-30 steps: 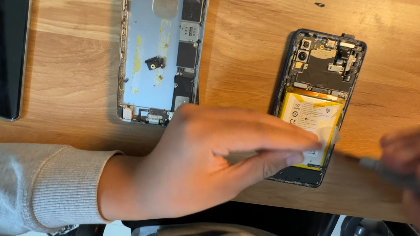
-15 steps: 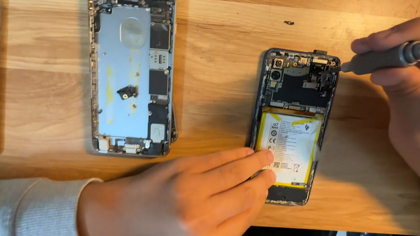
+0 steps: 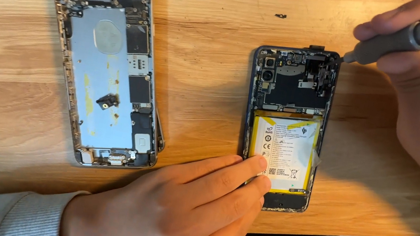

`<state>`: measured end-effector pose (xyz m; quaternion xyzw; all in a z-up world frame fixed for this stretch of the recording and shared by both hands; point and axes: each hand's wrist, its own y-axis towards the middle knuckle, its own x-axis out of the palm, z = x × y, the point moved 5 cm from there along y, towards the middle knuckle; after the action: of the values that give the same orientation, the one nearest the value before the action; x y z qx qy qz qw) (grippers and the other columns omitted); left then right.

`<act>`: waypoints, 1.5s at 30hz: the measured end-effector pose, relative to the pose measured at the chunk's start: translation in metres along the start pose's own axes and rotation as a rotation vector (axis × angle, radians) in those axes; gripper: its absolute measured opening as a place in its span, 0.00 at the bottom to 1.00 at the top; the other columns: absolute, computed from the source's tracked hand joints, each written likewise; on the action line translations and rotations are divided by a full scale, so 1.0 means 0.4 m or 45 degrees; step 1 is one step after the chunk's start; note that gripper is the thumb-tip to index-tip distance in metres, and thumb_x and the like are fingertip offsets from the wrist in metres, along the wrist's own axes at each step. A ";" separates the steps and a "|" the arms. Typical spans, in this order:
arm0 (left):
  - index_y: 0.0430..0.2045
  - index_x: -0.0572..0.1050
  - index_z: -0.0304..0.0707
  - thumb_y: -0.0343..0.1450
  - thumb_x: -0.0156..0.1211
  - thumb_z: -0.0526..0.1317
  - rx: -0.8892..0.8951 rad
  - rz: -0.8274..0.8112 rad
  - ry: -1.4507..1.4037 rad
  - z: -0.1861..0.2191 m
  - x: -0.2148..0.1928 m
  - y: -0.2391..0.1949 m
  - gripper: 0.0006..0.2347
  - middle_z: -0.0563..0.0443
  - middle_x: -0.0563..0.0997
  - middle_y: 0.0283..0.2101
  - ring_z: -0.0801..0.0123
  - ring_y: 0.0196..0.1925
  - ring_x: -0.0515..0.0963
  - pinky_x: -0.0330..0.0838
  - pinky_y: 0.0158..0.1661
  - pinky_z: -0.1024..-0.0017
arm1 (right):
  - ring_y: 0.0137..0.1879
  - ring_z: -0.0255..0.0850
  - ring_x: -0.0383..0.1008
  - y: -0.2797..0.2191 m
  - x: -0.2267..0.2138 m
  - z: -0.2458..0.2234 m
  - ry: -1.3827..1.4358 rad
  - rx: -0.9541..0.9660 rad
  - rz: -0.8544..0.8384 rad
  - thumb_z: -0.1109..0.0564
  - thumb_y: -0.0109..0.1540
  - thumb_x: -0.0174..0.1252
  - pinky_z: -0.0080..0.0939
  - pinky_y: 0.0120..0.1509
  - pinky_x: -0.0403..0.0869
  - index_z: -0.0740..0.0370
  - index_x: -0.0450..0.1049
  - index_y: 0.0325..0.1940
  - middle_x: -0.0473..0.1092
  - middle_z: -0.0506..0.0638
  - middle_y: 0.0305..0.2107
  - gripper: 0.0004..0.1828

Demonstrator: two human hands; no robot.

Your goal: The person uses a screwdriver to remove screws from the internal frame of a disassembled smartphone. They work on the device placed on a wooden table, carefully unscrewing components near the battery and camera area.

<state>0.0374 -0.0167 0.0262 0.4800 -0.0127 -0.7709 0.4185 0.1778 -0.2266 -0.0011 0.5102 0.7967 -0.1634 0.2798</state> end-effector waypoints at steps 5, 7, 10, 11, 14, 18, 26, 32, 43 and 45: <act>0.42 0.81 0.20 0.81 0.49 0.27 -0.005 -0.030 0.037 -0.001 0.001 0.001 0.10 0.33 0.82 0.52 0.42 0.62 0.82 0.78 0.59 0.58 | 0.66 0.47 0.77 0.002 0.006 -0.004 0.028 -0.064 -0.027 0.65 0.86 0.53 0.42 0.80 0.73 0.73 0.68 0.61 0.74 0.62 0.58 0.05; 0.41 0.81 0.20 0.81 0.53 0.27 0.015 -0.024 0.060 -0.001 0.000 0.001 0.07 0.33 0.82 0.51 0.43 0.60 0.82 0.79 0.59 0.59 | 0.66 0.45 0.76 0.003 0.007 -0.013 -0.029 -0.027 -0.021 0.66 0.87 0.54 0.40 0.80 0.72 0.72 0.70 0.60 0.75 0.59 0.58 0.04; 0.41 0.80 0.19 0.81 0.51 0.26 -0.012 -0.017 0.018 -0.001 0.000 0.004 0.08 0.33 0.82 0.50 0.42 0.60 0.82 0.79 0.58 0.58 | 0.65 0.48 0.76 0.009 0.008 -0.022 -0.052 -0.082 -0.066 0.69 0.86 0.53 0.43 0.79 0.71 0.75 0.71 0.58 0.75 0.61 0.57 0.04; 0.41 0.80 0.19 0.81 0.51 0.26 -0.011 -0.018 0.017 -0.002 0.000 0.003 0.08 0.33 0.82 0.50 0.42 0.60 0.82 0.79 0.58 0.58 | 0.65 0.48 0.76 0.009 0.009 -0.019 -0.051 -0.081 -0.066 0.69 0.86 0.53 0.43 0.79 0.71 0.75 0.71 0.58 0.75 0.61 0.57 0.04; 0.41 0.80 0.20 0.81 0.51 0.27 0.012 -0.032 0.038 -0.001 0.002 0.002 0.09 0.34 0.82 0.51 0.43 0.62 0.82 0.79 0.59 0.58 | 0.66 0.47 0.75 0.009 0.012 -0.011 -0.027 -0.064 -0.061 0.72 0.85 0.55 0.42 0.79 0.71 0.74 0.71 0.57 0.74 0.61 0.58 0.02; 0.42 0.80 0.18 0.81 0.49 0.27 0.017 -0.047 0.013 -0.002 0.000 0.005 0.09 0.32 0.82 0.51 0.41 0.62 0.81 0.79 0.61 0.57 | 0.70 0.55 0.78 -0.014 0.010 0.000 0.040 -0.253 -0.105 0.65 0.84 0.49 0.50 0.85 0.76 0.64 0.59 0.68 0.72 0.66 0.60 0.09; 0.42 0.80 0.19 0.80 0.50 0.27 0.012 -0.038 -0.010 -0.002 0.008 0.004 0.09 0.32 0.81 0.51 0.43 0.60 0.82 0.80 0.61 0.56 | 0.63 0.57 0.83 -0.034 0.004 -0.003 0.004 -0.644 -0.129 0.81 0.83 0.51 0.50 0.77 0.86 0.54 0.44 0.71 0.69 0.70 0.56 0.30; 0.43 0.81 0.24 0.80 0.50 0.29 0.006 -0.049 0.120 -0.002 0.010 0.008 0.09 0.38 0.82 0.53 0.50 0.62 0.81 0.81 0.59 0.62 | 0.78 0.61 0.75 -0.034 0.008 0.002 0.203 -0.546 -0.211 0.82 0.81 0.53 0.64 0.99 0.75 0.43 0.46 0.80 0.61 0.64 0.57 0.41; 0.41 0.81 0.24 0.80 0.50 0.29 0.007 -0.047 0.101 -0.003 0.007 0.012 0.09 0.36 0.82 0.52 0.50 0.61 0.81 0.81 0.57 0.62 | 0.63 0.59 0.78 0.001 0.020 -0.010 0.088 -0.627 -0.129 0.66 0.81 0.41 0.70 0.92 0.78 0.69 0.49 0.67 0.72 0.69 0.52 0.12; 0.41 0.81 0.23 0.80 0.50 0.28 0.010 -0.043 0.094 -0.004 0.007 0.013 0.09 0.35 0.82 0.52 0.49 0.61 0.82 0.81 0.57 0.61 | 0.65 0.63 0.76 -0.014 0.014 0.009 0.095 -0.660 -0.100 0.71 0.76 0.59 0.68 0.90 0.78 0.57 0.46 0.70 0.67 0.69 0.52 0.31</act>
<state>0.0413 -0.0212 0.0255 0.5098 0.0080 -0.7597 0.4036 0.1717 -0.2270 -0.0076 0.3956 0.8409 0.0544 0.3652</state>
